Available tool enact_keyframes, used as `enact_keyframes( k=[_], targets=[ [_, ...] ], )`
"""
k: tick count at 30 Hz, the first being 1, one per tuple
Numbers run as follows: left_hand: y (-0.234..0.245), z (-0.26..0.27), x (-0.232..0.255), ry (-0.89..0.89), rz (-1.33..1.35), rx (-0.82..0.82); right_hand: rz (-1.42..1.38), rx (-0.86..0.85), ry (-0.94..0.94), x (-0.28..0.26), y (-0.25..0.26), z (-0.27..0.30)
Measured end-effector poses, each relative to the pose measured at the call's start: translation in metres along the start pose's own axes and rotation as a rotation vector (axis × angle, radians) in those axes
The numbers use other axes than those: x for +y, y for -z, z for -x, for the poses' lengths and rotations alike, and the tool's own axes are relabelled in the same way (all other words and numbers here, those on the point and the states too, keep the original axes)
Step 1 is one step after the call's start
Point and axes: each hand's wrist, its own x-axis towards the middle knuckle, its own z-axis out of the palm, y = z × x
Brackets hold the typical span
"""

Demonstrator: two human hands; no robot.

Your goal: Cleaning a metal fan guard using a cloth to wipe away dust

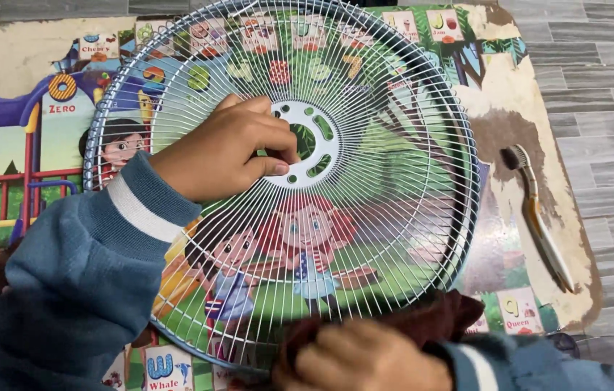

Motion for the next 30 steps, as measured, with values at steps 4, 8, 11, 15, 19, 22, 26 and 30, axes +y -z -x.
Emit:
enact_keyframes(
  k=[4, 8, 11, 15, 19, 22, 26, 30],
  targets=[
    [0.001, 0.001, 0.001, -0.029, -0.024, 0.018, 0.274, 0.122, -0.138, 0.029, 0.043, -0.041],
    [0.001, 0.001, 0.001, 0.001, -0.006, 0.005, 0.372, 0.149, -0.213, 0.074, 0.047, -0.064],
    [0.001, 0.003, -0.003, -0.081, -0.034, 0.069, 0.537, 0.248, -0.312, 0.1, 0.047, -0.074],
    [0.002, 0.003, -0.003, -0.065, -0.023, 0.065, 0.572, 0.21, -0.411, 0.094, 0.046, -0.07],
    [0.002, 0.0, -0.001, -0.01, 0.0, 0.032, 0.456, 0.198, -0.439, 0.06, 0.048, -0.056],
    [0.002, -0.001, -0.002, 0.009, 0.032, 0.019, 0.447, 0.144, -0.434, 0.035, 0.045, -0.032],
    [-0.001, -0.001, -0.004, 0.012, 0.027, 0.017, 0.512, 0.063, -0.353, 0.009, 0.027, 0.005],
    [-0.001, -0.001, -0.003, 0.003, 0.02, 0.008, 0.503, 0.038, -0.175, -0.005, 0.018, 0.029]
  ],
)
